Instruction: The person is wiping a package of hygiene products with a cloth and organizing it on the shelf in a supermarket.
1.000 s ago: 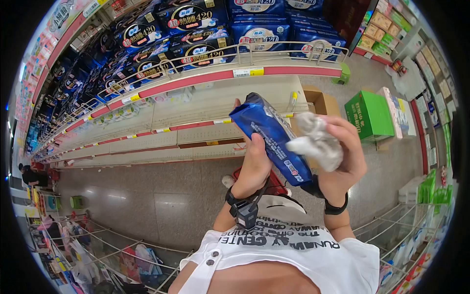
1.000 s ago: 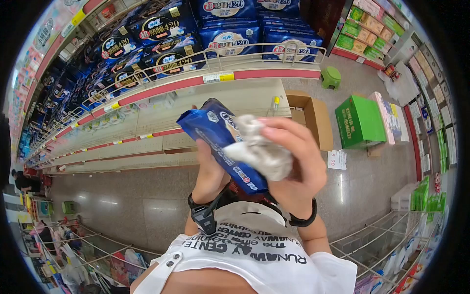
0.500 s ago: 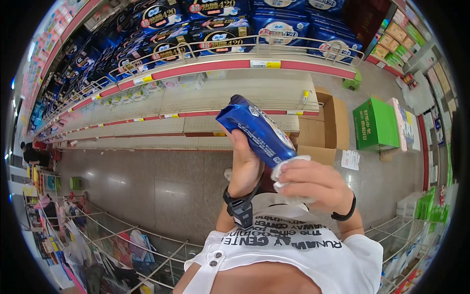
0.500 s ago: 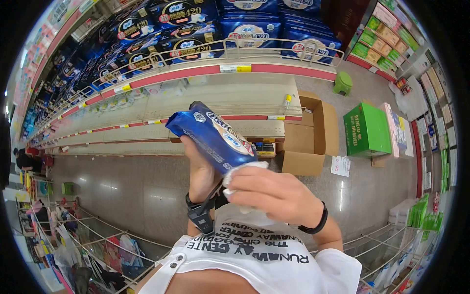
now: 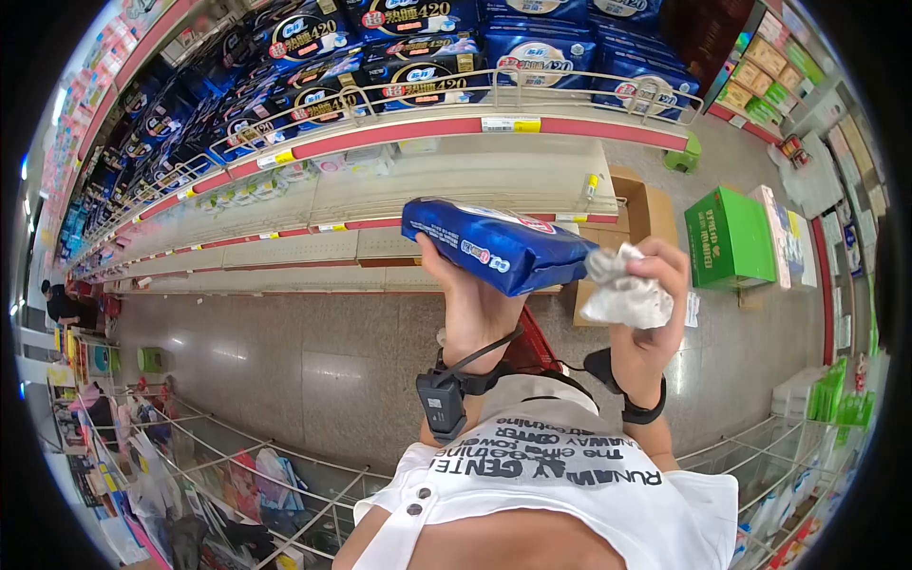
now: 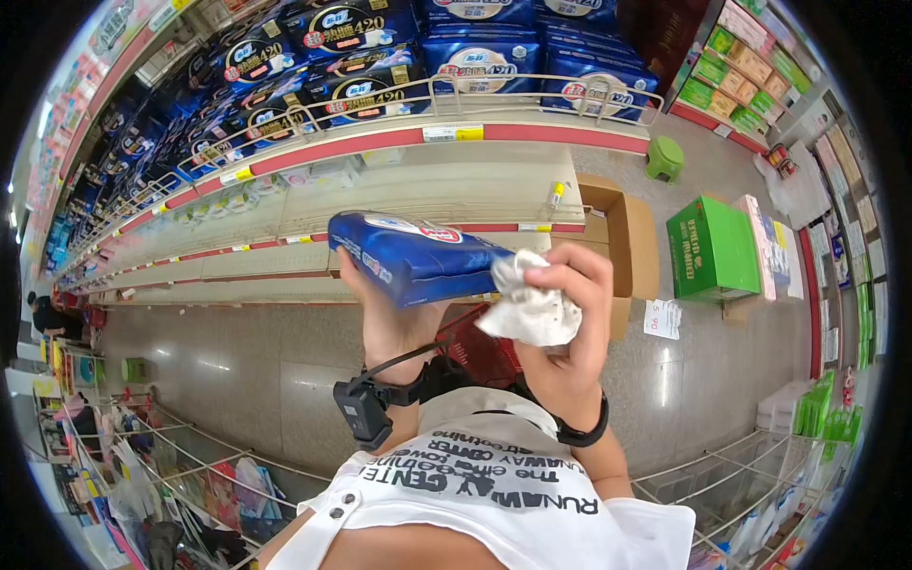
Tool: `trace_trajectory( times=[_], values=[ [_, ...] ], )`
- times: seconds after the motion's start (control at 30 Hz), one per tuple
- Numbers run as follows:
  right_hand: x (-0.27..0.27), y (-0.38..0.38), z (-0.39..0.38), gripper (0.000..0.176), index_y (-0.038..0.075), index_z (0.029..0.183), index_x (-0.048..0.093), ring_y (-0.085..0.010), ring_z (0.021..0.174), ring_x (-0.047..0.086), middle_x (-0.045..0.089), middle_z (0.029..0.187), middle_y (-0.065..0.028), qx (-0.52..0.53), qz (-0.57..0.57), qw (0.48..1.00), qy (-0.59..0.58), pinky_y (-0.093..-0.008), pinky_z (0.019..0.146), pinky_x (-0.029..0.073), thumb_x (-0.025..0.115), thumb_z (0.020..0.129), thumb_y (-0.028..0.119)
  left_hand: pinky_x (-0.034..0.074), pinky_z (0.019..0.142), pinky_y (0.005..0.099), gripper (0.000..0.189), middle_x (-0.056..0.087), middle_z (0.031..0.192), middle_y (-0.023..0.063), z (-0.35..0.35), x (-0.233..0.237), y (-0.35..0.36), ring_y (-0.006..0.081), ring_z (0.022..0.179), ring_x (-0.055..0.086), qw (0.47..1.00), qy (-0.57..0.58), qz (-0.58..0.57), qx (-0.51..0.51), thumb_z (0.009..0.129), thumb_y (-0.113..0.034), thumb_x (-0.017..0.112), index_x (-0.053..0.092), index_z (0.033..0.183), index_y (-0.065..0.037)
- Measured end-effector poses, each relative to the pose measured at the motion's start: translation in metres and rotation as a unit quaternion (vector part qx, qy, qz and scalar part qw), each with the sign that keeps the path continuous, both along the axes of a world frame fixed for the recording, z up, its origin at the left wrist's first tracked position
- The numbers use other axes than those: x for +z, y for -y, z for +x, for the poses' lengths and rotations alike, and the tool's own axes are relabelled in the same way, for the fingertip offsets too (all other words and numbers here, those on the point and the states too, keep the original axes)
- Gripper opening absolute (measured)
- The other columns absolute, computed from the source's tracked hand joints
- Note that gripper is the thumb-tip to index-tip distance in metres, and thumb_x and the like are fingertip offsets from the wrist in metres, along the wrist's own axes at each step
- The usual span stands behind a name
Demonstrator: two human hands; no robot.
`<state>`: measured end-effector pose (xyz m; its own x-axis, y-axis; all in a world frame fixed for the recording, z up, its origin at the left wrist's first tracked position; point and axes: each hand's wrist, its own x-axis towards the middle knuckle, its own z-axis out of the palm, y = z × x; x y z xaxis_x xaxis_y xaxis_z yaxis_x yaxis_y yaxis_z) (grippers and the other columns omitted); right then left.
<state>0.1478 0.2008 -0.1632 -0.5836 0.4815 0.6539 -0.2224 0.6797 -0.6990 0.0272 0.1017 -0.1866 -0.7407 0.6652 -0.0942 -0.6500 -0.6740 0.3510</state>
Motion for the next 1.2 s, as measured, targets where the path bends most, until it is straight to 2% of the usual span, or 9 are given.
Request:
trace_trajectory(
  times=[0.07,0.2,0.37,0.5,0.7,0.97,1.03,1.17,1.2],
  values=[
    [0.006,0.005,-0.01,0.054,0.005,0.108,0.057,-0.0257,0.091,0.055,0.052,0.105,-0.014,-0.052,0.084,0.993,-0.062,-0.032,0.077,0.047,0.077,0.058,-0.002,0.037,0.102,0.0493,0.056,0.046,0.13,0.0117,0.002,-0.001,-0.001,0.0317,0.118,0.047,1.0,0.003,0.015,-0.015,0.093,-0.053,0.04,0.039,0.132,-0.013],
    [0.0,0.019,-0.02,0.05,0.005,0.105,0.065,-0.0258,0.091,0.057,0.056,0.103,-0.0114,0.041,0.216,0.973,-0.071,-0.0321,0.076,0.048,0.076,0.057,-0.004,0.037,0.102,0.0493,0.052,0.047,0.13,0.012,0.003,-0.009,-0.007,0.0316,0.118,0.047,0.995,0.013,0.089,-0.05,0.094,-0.048,0.04,0.039,0.131,-0.011],
    [-0.012,0.011,-0.019,0.048,0.004,0.101,0.066,-0.0258,0.088,0.058,0.057,0.1,-0.0118,-0.069,0.139,0.987,-0.049,-0.031,0.074,0.049,0.07,0.056,-0.011,0.036,0.103,0.0493,0.048,0.047,0.13,0.0123,0.001,-0.027,-0.004,0.0314,0.118,0.047,0.982,0.024,0.174,-0.075,0.096,-0.042,0.039,0.04,0.131,-0.008],
    [-0.014,0.001,-0.021,0.048,0.004,0.101,0.064,-0.0262,0.089,0.058,0.056,0.1,-0.0126,-0.066,0.132,0.988,-0.043,-0.031,0.076,0.048,0.068,0.056,-0.012,0.036,0.103,0.0493,0.045,0.047,0.13,0.0125,0.003,-0.047,-0.003,0.0312,0.118,0.047,0.965,0.036,0.243,-0.089,0.097,-0.037,0.039,0.04,0.13,-0.006],
    [-0.024,-0.028,-0.017,0.039,0.0,0.103,0.054,-0.0252,0.098,0.057,0.055,0.107,-0.0155,-0.174,-0.028,0.982,-0.063,-0.0332,0.086,0.045,0.062,0.066,-0.011,0.027,0.109,0.057,0.046,0.043,0.135,0.0183,0.0,-0.049,0.006,0.0361,0.127,0.039,0.932,0.104,0.337,-0.085,0.096,-0.031,0.044,0.04,0.13,0.0],
    [-0.024,-0.023,-0.017,0.032,0.002,0.091,0.05,-0.0219,0.094,0.057,0.054,0.096,-0.0109,-0.082,-0.05,0.994,-0.05,-0.03,0.084,0.044,0.063,0.067,-0.014,0.025,0.109,0.0573,0.051,0.037,0.14,0.019,0.008,-0.035,0.006,0.0377,0.127,0.037,0.93,0.123,0.335,-0.092,0.095,-0.034,0.045,0.035,0.135,-0.002],
    [-0.026,-0.023,-0.018,0.031,0.002,0.09,0.051,-0.0199,0.089,0.056,0.054,0.094,-0.0089,-0.079,-0.033,0.996,-0.029,-0.0271,0.08,0.043,0.06,0.067,-0.016,0.028,0.107,0.0449,0.037,0.046,0.131,0.0138,0.01,-0.029,0.005,0.0295,0.12,0.042,0.953,0.048,0.286,-0.09,0.099,-0.028,0.034,0.044,0.124,-0.002],
    [-0.018,-0.026,-0.014,0.026,0.001,0.088,0.052,-0.0165,0.083,0.054,0.054,0.092,-0.007,-0.093,-0.005,0.996,0.004,-0.0247,0.077,0.041,0.059,0.068,-0.014,0.028,0.107,0.0458,0.036,0.046,0.131,0.0133,0.01,-0.03,0.004,0.0291,0.12,0.041,0.956,0.05,0.272,-0.1,0.099,-0.027,0.034,0.044,0.124,-0.002],
    [-0.017,-0.032,-0.01,0.026,0.001,0.093,0.053,-0.0155,0.081,0.052,0.053,0.09,-0.0061,-0.038,-0.049,0.998,0.01,-0.0244,0.076,0.041,0.06,0.07,-0.009,0.027,0.108,0.0462,0.038,0.046,0.13,0.0138,0.011,-0.027,0.004,0.0294,0.121,0.041,0.962,0.071,0.246,-0.094,0.098,-0.028,0.036,0.043,0.124,-0.002]
  ],
)
